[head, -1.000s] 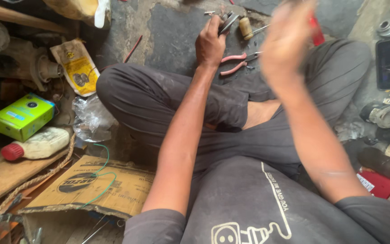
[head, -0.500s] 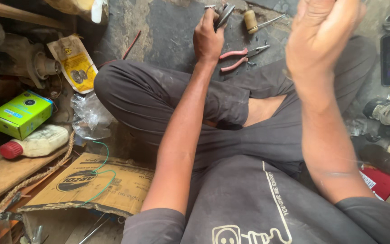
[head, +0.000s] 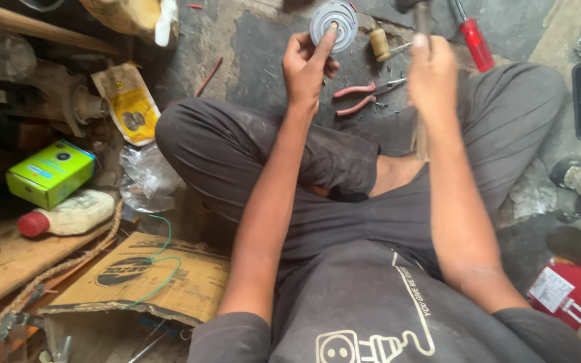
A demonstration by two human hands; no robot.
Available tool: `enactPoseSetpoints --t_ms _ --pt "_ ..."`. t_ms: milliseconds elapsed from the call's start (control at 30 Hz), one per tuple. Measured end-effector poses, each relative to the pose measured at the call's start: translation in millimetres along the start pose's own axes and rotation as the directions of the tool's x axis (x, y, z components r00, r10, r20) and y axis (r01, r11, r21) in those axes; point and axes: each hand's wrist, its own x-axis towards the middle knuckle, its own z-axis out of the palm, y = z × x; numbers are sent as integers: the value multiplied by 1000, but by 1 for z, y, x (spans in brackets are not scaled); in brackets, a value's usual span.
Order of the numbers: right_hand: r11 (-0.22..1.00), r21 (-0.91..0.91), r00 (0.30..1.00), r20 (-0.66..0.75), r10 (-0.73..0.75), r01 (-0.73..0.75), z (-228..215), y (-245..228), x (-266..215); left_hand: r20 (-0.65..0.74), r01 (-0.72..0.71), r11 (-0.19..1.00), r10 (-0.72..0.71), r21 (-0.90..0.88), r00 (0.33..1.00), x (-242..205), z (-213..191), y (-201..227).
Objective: The person sits on the floor and uses a screwdriver and hammer to disassemble and reassemble a small motor component. They remove a cover, adjust internal parts, and reattach the cover.
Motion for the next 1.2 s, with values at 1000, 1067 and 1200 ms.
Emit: enactPoseSetpoints --t_ms 1000,1067,1200 --pt "970 93 803 546 -237 223 -159 -209 -270 573 363 830 -66 -423 817 -59 22 82" --pt "856 40 781 390 -488 515 -142 -224 -258 571 348 846 -65 -403 819 -60 21 82" --pt "560 -206 595 334 -731 803 -131 -246 -238 562 312 874 -55 -372 825 -59 25 80"
